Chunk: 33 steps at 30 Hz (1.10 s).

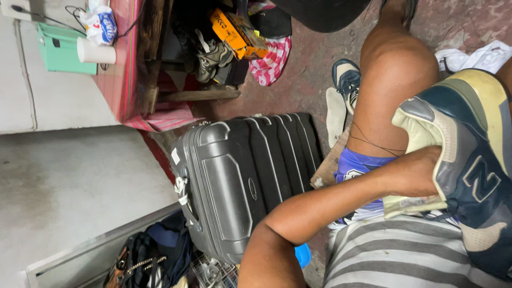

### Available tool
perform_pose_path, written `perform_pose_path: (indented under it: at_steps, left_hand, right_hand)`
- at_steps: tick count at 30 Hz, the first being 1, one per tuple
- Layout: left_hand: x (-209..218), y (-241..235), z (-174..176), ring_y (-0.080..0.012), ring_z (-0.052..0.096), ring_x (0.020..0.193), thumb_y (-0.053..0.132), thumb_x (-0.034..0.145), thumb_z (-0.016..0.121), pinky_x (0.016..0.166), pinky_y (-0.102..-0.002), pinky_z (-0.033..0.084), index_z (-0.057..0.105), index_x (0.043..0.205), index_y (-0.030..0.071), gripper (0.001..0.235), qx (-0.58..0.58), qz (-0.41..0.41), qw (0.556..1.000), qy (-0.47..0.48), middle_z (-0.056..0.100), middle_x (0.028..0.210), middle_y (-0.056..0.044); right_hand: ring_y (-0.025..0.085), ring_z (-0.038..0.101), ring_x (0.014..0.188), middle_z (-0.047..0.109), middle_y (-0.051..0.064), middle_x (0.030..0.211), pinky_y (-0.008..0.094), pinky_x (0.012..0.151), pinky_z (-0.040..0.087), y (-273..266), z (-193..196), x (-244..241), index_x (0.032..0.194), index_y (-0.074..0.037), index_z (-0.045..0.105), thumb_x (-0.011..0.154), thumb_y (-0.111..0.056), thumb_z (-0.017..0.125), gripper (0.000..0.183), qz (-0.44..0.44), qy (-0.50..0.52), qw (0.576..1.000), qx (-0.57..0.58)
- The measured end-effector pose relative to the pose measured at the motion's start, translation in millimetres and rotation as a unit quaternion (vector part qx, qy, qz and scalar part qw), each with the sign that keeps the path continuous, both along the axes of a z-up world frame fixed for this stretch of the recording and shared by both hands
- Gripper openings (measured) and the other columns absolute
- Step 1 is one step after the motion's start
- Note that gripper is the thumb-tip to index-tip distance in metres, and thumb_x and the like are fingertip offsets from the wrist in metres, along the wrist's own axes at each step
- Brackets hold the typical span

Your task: The person is sewing a blue and white New Balance sneaker using a needle and thread. They repeatedly insert the needle into the shoe's upper near the ankle collar and pull the thread through to secure the material.

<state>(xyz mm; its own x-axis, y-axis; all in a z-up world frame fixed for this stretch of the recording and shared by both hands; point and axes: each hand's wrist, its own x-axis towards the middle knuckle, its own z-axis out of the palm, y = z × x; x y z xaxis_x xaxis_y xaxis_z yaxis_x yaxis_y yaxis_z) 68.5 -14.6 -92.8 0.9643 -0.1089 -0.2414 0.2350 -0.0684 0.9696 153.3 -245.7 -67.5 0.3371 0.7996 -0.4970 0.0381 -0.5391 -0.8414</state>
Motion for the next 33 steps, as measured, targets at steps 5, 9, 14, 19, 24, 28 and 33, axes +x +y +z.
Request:
perform_pose_path:
  at_steps: [5, 9, 14, 19, 24, 28, 33]
  left_hand:
    - [-4, 11, -2, -0.032, 0.071, 0.11, 0.029, 0.081, 0.076, 0.1, -0.04, 0.055, 0.068, 0.118, 0.002, 0.047, 0.103, -0.053, 0.992, -0.052, 0.073, 0.118, -0.019]
    - [-30, 18, 25, -0.0341, 0.067, 0.116, 0.03, 0.082, 0.076, 0.103, -0.042, 0.052, 0.066, 0.122, 0.004, 0.049, 0.068, -0.062, 0.996, -0.014, 0.07, 0.124, -0.019]
    - [-27, 25, 47, -0.025, 0.072, 0.099, 0.023, 0.076, 0.082, 0.089, -0.038, 0.058, 0.071, 0.11, 0.006, 0.039, 0.074, -0.088, 0.982, 0.15, 0.075, 0.107, -0.01]
    - [-27, 28, 63, -0.0209, 0.071, 0.093, 0.016, 0.074, 0.085, 0.084, -0.036, 0.058, 0.071, 0.106, 0.004, 0.037, 0.086, -0.046, 0.976, 0.196, 0.075, 0.101, -0.008]
    - [-29, 32, 65, -0.0202, 0.07, 0.096, 0.016, 0.072, 0.085, 0.085, -0.035, 0.057, 0.068, 0.111, 0.003, 0.045, 0.091, -0.047, 0.981, 0.163, 0.073, 0.105, -0.008]
    - [-32, 33, 63, -0.0212, 0.068, 0.102, 0.016, 0.071, 0.087, 0.088, -0.036, 0.056, 0.066, 0.116, 0.003, 0.051, 0.096, -0.046, 0.986, 0.131, 0.071, 0.11, -0.008]
    - [-33, 35, 62, -0.0203, 0.07, 0.1, 0.015, 0.072, 0.086, 0.088, -0.036, 0.057, 0.068, 0.113, 0.004, 0.046, 0.121, -0.072, 0.981, 0.136, 0.073, 0.109, -0.007]
  right_hand:
    - [0.015, 0.078, 0.079, 0.077, 0.003, 0.093, 0.032, 0.07, 0.062, 38, 28, 36, 0.104, -0.01, 0.072, 0.089, -0.016, 0.068, 0.017, 0.042, -0.054, 0.996, 0.061]
    - [0.016, 0.078, 0.078, 0.077, 0.003, 0.092, 0.032, 0.068, 0.062, -13, 90, 33, 0.103, -0.01, 0.071, 0.089, -0.017, 0.067, 0.016, 0.031, -0.091, 0.995, 0.011]
    - [0.017, 0.076, 0.075, 0.076, 0.002, 0.093, 0.033, 0.065, 0.062, -26, 107, 22, 0.104, -0.011, 0.072, 0.092, -0.013, 0.065, 0.013, 0.005, -0.168, 0.985, 0.047]
    - [0.02, 0.074, 0.072, 0.074, 0.003, 0.091, 0.035, 0.057, 0.06, -23, 115, 23, 0.104, -0.012, 0.072, 0.091, -0.012, 0.065, 0.015, 0.031, -0.212, 0.976, 0.032]
    - [0.018, 0.074, 0.072, 0.074, 0.003, 0.096, 0.032, 0.053, 0.06, -26, 112, 15, 0.109, -0.01, 0.07, 0.087, -0.011, 0.067, 0.022, 0.03, -0.242, 0.969, 0.031]
    - [0.017, 0.072, 0.066, 0.071, 0.004, 0.091, 0.031, 0.05, 0.059, -27, 109, 7, 0.109, -0.007, 0.069, 0.089, -0.01, 0.069, 0.02, 0.026, -0.24, 0.97, 0.029]
    - [0.017, 0.069, 0.064, 0.067, 0.005, 0.088, 0.031, 0.052, 0.058, -27, 112, 1, 0.109, -0.006, 0.067, 0.09, -0.006, 0.068, 0.018, 0.005, -0.272, 0.961, 0.051]
